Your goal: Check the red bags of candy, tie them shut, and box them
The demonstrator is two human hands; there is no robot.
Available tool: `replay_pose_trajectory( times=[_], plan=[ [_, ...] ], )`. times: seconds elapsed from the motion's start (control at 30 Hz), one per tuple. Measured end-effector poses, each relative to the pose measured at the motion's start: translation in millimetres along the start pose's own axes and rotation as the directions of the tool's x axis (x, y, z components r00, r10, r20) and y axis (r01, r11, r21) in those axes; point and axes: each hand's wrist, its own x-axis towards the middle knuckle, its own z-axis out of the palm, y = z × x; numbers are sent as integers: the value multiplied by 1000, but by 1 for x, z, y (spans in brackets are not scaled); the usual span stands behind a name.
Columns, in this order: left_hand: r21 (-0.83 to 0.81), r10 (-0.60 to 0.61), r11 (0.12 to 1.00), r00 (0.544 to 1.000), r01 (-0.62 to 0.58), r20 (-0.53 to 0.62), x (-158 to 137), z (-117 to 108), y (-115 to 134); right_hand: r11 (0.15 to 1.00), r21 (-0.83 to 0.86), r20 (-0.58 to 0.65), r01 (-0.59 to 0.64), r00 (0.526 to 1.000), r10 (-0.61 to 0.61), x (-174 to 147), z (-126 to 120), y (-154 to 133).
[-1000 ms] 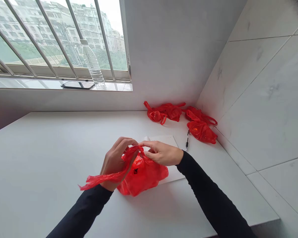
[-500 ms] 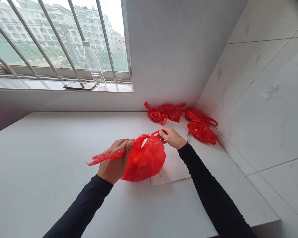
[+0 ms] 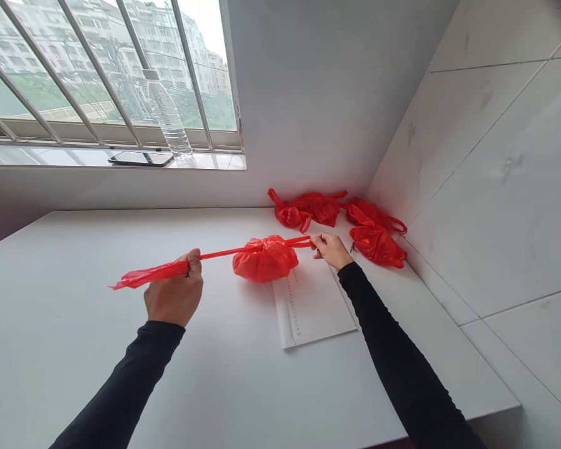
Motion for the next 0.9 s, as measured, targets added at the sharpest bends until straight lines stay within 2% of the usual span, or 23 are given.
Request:
replay_pose_trajectory(
  times=[0.1,0.27,0.37,0.43,0.5,0.6,0.63,0.7,0.77,0.8,0.83,0.9],
  plan=[
    [-72,-37,997,999,39,35,2,1,-4,998,58,-27,26,999,-24,-1,2,-5],
    [-309,-59,948,995,82,82,-3,-1,4,977,192,20,92,995,-98,-13,3,-34],
    [-467,26,881,979,74,204,-6,-1,10,963,248,71,105,990,-126,-23,4,-51],
    [-500,109,864,946,62,306,-10,2,13,959,255,119,125,980,-159,-31,7,-63],
    [-420,169,908,919,-5,355,-15,9,12,955,245,174,170,961,-216,-41,11,-74],
    [-276,326,928,902,-249,282,-22,21,7,935,243,232,259,920,-315,-58,16,-92],
    [-260,405,904,875,-340,265,-24,25,6,927,245,243,285,907,-343,-63,18,-97],
    [-286,564,821,779,-494,275,-27,31,4,915,243,262,322,887,-381,-72,20,-105],
    [-342,666,743,679,-574,308,-31,36,5,910,234,282,342,872,-400,-78,21,-110],
    [-367,691,721,652,-588,313,-35,38,6,910,223,289,351,867,-405,-81,21,-111],
    [-385,697,713,647,-585,308,-38,40,8,910,208,287,360,866,-409,-84,21,-112],
    [-372,658,747,697,-552,286,-46,40,13,911,155,249,383,877,-411,-90,20,-112]
  ],
)
